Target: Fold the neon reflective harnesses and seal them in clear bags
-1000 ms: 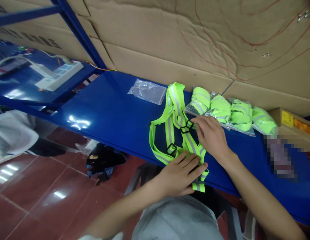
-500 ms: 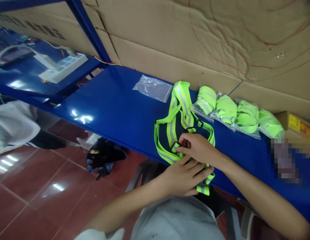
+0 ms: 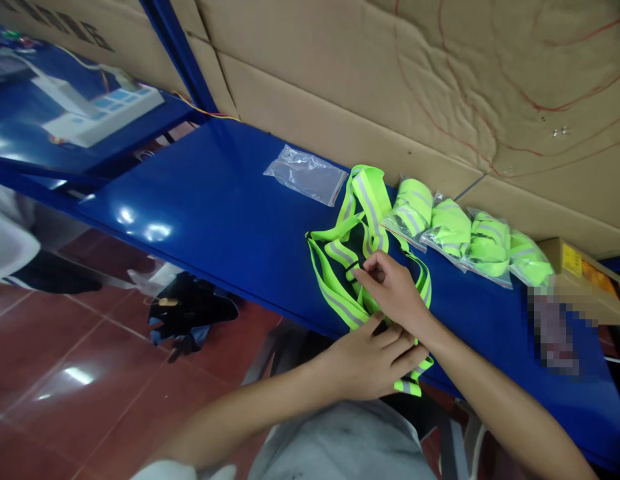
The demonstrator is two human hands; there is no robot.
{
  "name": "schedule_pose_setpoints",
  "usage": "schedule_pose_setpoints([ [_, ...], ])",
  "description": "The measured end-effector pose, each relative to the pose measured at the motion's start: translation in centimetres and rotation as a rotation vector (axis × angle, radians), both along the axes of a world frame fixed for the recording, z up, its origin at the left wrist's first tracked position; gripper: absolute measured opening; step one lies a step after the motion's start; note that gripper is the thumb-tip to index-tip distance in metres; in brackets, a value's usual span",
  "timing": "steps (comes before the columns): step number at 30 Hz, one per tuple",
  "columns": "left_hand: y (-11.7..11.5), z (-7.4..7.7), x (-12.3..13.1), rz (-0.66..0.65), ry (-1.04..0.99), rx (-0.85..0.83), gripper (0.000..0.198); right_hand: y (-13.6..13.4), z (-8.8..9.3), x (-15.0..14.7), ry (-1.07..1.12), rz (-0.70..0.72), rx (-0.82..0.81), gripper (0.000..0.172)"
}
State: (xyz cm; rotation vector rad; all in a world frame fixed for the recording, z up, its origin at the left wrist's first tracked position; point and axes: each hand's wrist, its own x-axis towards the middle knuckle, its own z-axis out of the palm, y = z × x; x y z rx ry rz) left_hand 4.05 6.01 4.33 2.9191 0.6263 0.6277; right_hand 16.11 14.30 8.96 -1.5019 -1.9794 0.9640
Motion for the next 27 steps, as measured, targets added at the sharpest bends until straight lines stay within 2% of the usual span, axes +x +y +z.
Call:
schedule_pose_setpoints([
  [3, -0.2, -0.3, -0.1, 0.042, -0.010, 0.015, 0.053, 0.1, 0.4, 0.2, -0.011, 0.055, -0.081, 0.024],
  [6, -0.4, -0.5, -0.3, 0.069, -0.009, 0.020, 0.058, 0.0, 1.9, 1.6, -0.098, 0.168, -0.075, 0.029],
  [10, -0.4, -0.4, -0.4, 0.086, 0.008, 0.046, 0.058, 0.1, 4.1, 4.4, -0.235, 0.022, 0.116, 0.033],
  [12, -0.5, -0.4, -0.4, 0.094, -0.005, 0.074, 0.055, 0.0, 4.4, 5.0, -0.289, 0.030, 0.119, 0.031],
  [17, -1.0, -0.8, -0.2, 0.124, -0.069, 0.178, 0.044, -0.9, 3.3, 4.1, -0.381, 0.299, -0.040, 0.025],
  [19, -1.2, -1.1, -0.3, 0.144, -0.097, 0.216, 0.042, -1.0, 2.6, 3.7, -0.387, 0.345, -0.060, 0.024],
  [24, -1.5, -1.4, -0.5, 0.174, -0.146, 0.261, 0.038, -0.1, 1.4, 3.6, -0.114, 0.218, -0.133, 0.012],
  [27, -1.5, -0.9, -0.5, 0.142, -0.178, 0.281, 0.037, 0.4, 1.2, 3.1, -0.024, 0.148, -0.092, 0.008],
])
